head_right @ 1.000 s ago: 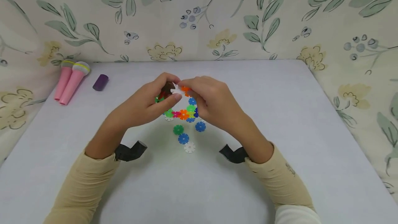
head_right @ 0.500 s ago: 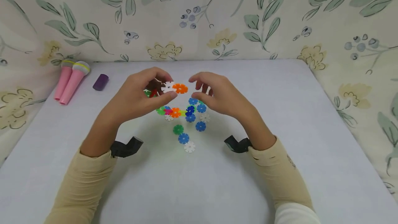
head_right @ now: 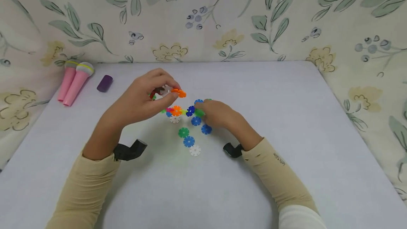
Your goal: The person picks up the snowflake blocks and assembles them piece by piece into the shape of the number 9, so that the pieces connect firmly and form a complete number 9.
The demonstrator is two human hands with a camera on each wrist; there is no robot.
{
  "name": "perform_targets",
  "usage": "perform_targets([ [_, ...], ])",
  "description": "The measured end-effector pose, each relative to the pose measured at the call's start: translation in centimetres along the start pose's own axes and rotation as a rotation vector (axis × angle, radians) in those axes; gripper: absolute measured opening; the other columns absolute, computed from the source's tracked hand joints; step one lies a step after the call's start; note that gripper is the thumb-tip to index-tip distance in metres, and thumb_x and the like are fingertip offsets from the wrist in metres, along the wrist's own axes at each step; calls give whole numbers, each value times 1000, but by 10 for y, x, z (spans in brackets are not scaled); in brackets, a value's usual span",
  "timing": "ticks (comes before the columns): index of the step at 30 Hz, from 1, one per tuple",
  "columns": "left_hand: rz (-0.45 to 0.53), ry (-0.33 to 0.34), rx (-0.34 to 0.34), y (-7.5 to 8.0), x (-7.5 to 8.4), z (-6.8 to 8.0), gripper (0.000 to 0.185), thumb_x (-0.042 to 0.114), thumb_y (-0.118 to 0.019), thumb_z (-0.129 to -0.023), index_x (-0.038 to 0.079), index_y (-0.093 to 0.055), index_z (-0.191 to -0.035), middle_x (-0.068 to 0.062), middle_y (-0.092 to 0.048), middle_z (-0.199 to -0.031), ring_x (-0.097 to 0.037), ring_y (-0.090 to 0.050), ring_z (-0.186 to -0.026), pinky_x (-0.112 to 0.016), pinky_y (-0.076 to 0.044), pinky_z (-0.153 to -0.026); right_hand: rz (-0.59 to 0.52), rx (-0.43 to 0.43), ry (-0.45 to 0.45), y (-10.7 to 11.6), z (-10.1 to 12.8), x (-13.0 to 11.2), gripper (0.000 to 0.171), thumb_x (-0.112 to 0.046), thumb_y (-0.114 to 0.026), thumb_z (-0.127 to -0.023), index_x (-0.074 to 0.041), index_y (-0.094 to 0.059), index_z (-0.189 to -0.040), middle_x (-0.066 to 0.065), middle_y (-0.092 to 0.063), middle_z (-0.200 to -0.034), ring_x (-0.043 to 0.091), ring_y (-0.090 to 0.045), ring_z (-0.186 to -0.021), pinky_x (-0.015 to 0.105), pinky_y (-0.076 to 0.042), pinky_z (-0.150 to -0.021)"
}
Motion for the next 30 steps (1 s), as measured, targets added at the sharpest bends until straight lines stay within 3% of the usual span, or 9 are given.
perform_targets([
  [4,26,18,11,1,0,0,11,10,-60,-97,8,-70,-103,1,-60,-108,-11,-60,-89,-31,-54,-72,-52,25,-6,3,1,3,31,-1,-72,-89,-3,-61,-119,9,-61,-104,25,-56,-95,38,-53,-89],
  [10,45,45,-2,1,-1,-1,14,10,-55,-101,4,-63,-110,-2,-61,-108,-12,-63,-92,-31,-54,-81,-121,94,15,19,8,7,24,-6,-74,-91,-4,-54,-103,9,-57,-87,24,-54,-80,35,-51,-73],
  [15,75,39,14,1,0,-1,14,12,-53,-102,4,-61,-111,-2,-61,-106,-13,-61,-92,-33,-53,-82,-365,315,72,55,25,6,11,-11,-63,-100,-5,-56,-105,9,-64,-85,22,-59,-73,32,-51,-65],
  [19,105,14,39,1,2,-3,14,12,-52,-103,6,-62,-111,0,-62,-107,-14,-58,-92,-35,-53,-81,-622,481,223,84,50,-4,15,-5,-59,-100,-2,-62,-115,13,-61,-86,26,-55,-68,29,-50,-59],
  [22,133,-8,57,1,4,-3,15,13,-53,-102,6,-63,-111,0,-61,-107,-15,-58,-91,-36,-54,-78,-815,483,350,94,67,-19,23,1,-58,-99,1,-59,-122,17,-59,-80,28,-52,-61,29,-49,-52],
  [25,141,-58,81,2,9,-3,15,11,-54,-102,5,-64,-112,0,-61,-106,-15,-58,-88,-35,-54,-74,-970,414,443,96,76,-35,26,6,-58,-97,2,-57,-123,17,-59,-77,28,-54,-61,30,-49,-49],
  [30,141,-154,126,3,17,-2,13,6,-57,-100,3,-66,-109,0,-61,-103,-13,-56,-81,-31,-52,-69,-1087,338,547,95,82,-52,22,9,-55,-96,2,-60,-117,14,-58,-76,26,-53,-60,30,-45,-46],
])
Point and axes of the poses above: each hand's wrist, its own z-axis away from the middle knuckle, its own y-axis out of the back of the hand, x = y × z, the point moved 7 cm from there along -z, towards the middle knuckle
